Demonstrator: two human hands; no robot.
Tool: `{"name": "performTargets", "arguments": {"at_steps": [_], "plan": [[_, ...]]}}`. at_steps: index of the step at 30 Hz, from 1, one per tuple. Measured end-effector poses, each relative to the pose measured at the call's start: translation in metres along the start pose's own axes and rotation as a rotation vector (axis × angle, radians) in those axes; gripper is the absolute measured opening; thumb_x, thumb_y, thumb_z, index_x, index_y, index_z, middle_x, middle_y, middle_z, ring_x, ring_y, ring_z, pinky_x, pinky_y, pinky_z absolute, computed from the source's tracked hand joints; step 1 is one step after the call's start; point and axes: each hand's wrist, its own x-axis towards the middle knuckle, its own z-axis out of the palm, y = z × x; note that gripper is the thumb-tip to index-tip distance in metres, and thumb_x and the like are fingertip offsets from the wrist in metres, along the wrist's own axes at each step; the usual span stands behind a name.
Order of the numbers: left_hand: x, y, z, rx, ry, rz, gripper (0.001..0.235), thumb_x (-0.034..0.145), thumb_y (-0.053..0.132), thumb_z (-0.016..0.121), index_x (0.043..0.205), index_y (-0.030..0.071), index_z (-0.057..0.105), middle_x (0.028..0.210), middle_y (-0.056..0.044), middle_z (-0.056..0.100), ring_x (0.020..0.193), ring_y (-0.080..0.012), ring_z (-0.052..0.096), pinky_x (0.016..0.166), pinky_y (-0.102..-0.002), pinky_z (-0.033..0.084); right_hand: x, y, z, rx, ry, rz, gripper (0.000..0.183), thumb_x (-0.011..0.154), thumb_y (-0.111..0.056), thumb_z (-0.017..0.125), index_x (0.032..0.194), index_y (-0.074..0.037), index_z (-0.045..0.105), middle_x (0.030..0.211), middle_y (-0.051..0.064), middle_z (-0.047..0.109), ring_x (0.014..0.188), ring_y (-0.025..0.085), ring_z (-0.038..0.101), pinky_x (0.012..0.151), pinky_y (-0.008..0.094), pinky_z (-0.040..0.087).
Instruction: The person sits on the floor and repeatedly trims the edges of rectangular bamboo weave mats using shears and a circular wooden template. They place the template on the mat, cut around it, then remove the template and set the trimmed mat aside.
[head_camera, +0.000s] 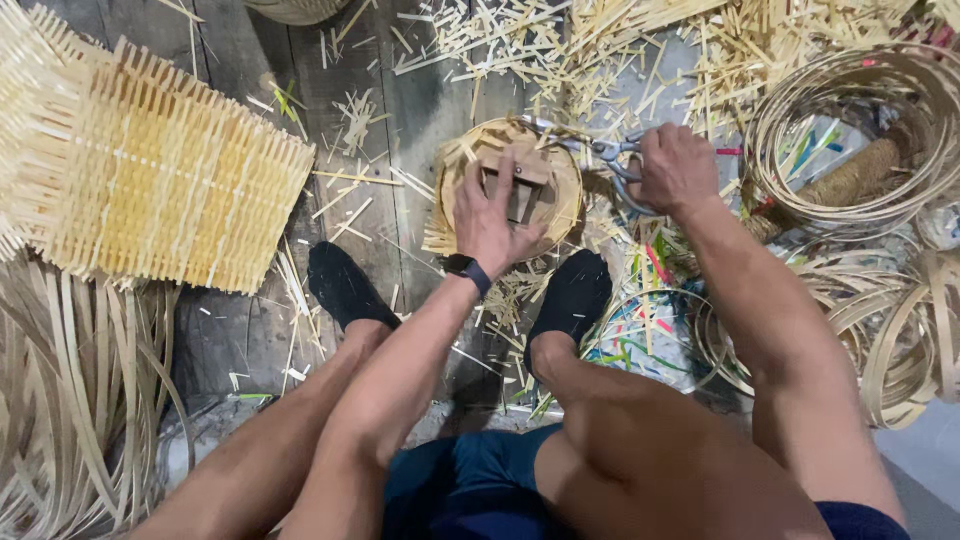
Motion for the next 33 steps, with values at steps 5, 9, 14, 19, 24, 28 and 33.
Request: {"name": "performTargets", "arguments": {"at_steps": [5, 9, 14, 19, 24, 28, 33], "plan": [[0.001, 0.002, 0.009, 0.038, -0.074, 0.056, 0.12, 0.061, 0.038, 0.089, 0.161, 0.029, 0.023, 0.154, -0.034, 0.03, 0.139, -0.0539, 0.037, 0.11, -0.067, 0.032, 0.0, -0.003, 0.001, -0.042, 0.001, 0.021, 0.05, 0.074, -0.038, 0.071, 0.105, 0.0, 0.066, 0.094, 0.016, 0.062, 0.089, 0.029, 0.062, 0.079, 0.042, 0.054], [0.006, -0.008, 0.001, 0.115, -0.13, 0.104, 0.122, 0.056, 0.033, 0.088, 0.161, 0.033, 0.024, 0.159, -0.03, 0.028, 0.139, -0.0471, 0.041, 0.107, -0.062, 0.032, 0.0, 0.006, -0.002, -0.001, -0.238, 0.057, 0.042, 0.087, -0.027, 0.066, 0.118, 0.002, 0.065, 0.102, 0.02, 0.062, 0.091, 0.029, 0.06, 0.076, 0.042, 0.052], [0.011, -0.018, -0.003, 0.107, -0.201, 0.173, 0.12, 0.053, 0.028, 0.087, 0.159, 0.04, 0.031, 0.164, -0.024, 0.029, 0.137, -0.0422, 0.043, 0.109, -0.057, 0.03, 0.004, 0.004, -0.003, 0.018, -0.214, 0.046, 0.054, 0.082, -0.042, 0.071, 0.118, -0.003, 0.064, 0.098, 0.018, 0.061, 0.088, 0.029, 0.059, 0.076, 0.042, 0.052], [0.017, -0.025, -0.006, 0.059, -0.295, 0.261, 0.114, 0.058, 0.031, 0.086, 0.161, 0.04, 0.036, 0.166, -0.02, 0.032, 0.138, -0.0394, 0.044, 0.113, -0.057, 0.031, 0.003, -0.008, 0.001, -0.067, -0.089, 0.022, 0.048, 0.085, -0.046, 0.069, 0.108, -0.004, 0.066, 0.096, 0.014, 0.063, 0.091, 0.025, 0.061, 0.08, 0.04, 0.055], [0.005, -0.005, 0.004, -0.071, 0.177, 0.165, 0.102, 0.064, 0.041, 0.084, 0.153, 0.02, 0.038, 0.159, -0.02, 0.031, 0.142, -0.0477, 0.031, 0.111, -0.067, 0.025, 0.0, 0.001, -0.004, -0.004, -0.261, 0.03, 0.047, 0.096, -0.045, 0.064, 0.121, -0.004, 0.065, 0.101, 0.017, 0.063, 0.09, 0.026, 0.062, 0.078, 0.041, 0.057], [0.004, 0.013, 0.021, 0.055, 0.204, 0.029, 0.077, 0.077, 0.04, 0.081, 0.145, 0.017, 0.054, 0.143, -0.004, 0.058, 0.145, -0.0442, 0.032, 0.11, -0.067, 0.028, 0.0, -0.002, -0.001, -0.012, -0.112, 0.032, 0.059, 0.086, -0.054, 0.07, 0.112, -0.001, 0.065, 0.098, 0.019, 0.063, 0.086, 0.029, 0.062, 0.074, 0.042, 0.056], [0.011, 0.002, 0.009, 0.054, 0.039, 0.15, 0.077, 0.069, 0.035, 0.078, 0.141, 0.018, 0.057, 0.136, -0.003, 0.064, 0.14, -0.0401, 0.034, 0.108, -0.063, 0.029, -0.004, -0.008, 0.005, 0.067, 0.041, 0.018, 0.047, 0.082, -0.035, 0.071, 0.12, -0.007, 0.069, 0.104, 0.015, 0.063, 0.095, 0.029, 0.062, 0.084, 0.043, 0.053]]}}
